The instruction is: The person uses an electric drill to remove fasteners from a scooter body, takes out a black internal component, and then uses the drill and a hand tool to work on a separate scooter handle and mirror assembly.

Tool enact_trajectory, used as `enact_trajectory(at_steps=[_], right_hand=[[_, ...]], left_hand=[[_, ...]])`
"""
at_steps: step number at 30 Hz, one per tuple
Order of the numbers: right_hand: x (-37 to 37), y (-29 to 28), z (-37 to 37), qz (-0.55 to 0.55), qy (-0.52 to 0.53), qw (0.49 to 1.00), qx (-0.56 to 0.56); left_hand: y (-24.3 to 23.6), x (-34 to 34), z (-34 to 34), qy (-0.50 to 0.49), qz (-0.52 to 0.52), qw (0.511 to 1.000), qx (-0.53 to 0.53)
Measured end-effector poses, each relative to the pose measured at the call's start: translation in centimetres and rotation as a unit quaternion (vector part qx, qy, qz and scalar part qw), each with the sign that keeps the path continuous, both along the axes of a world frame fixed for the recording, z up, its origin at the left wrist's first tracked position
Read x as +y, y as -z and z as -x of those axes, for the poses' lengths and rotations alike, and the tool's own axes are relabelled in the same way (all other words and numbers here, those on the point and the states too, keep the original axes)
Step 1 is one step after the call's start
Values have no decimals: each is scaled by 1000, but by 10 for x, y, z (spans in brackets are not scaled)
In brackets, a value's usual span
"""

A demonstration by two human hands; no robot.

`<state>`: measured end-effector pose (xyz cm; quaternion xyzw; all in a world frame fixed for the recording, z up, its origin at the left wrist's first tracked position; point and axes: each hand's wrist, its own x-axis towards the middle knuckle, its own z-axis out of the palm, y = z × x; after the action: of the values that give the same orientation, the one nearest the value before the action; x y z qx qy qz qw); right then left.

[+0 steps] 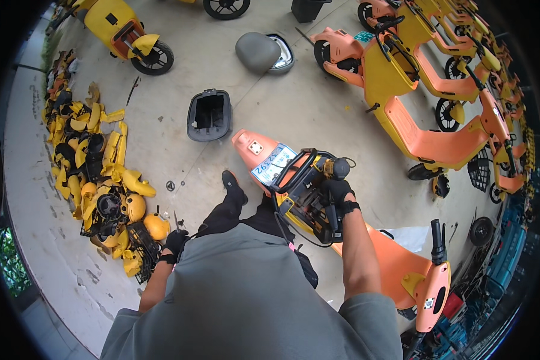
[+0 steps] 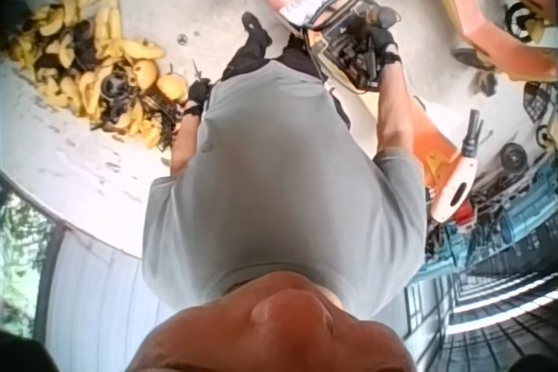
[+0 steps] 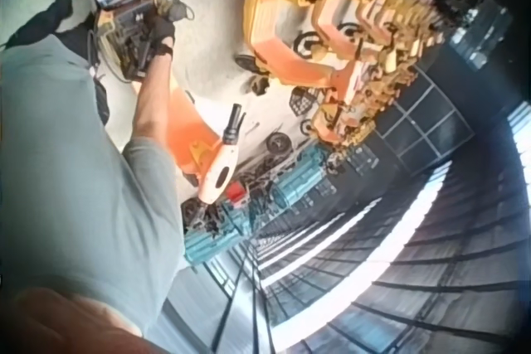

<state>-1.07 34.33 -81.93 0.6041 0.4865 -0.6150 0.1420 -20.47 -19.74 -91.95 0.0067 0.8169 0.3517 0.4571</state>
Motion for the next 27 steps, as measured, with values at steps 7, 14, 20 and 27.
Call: enact_trajectory(at_steps=[7, 14, 20, 27], right_hand=[[-5, 30, -17, 21, 77, 994, 79], [-6, 0, 1, -63, -70, 995, -32], [13, 21, -20, 3, -63, 998, 5], [10, 26, -22, -12, -38, 999, -1]], left_hand=[[-38, 62, 11, -251, -21, 957, -146], [-48, 74, 23, -250, -10, 956, -155], [-35, 53, 20, -252, -21, 955, -156], [-17, 28, 8, -261, -5, 950, -171]])
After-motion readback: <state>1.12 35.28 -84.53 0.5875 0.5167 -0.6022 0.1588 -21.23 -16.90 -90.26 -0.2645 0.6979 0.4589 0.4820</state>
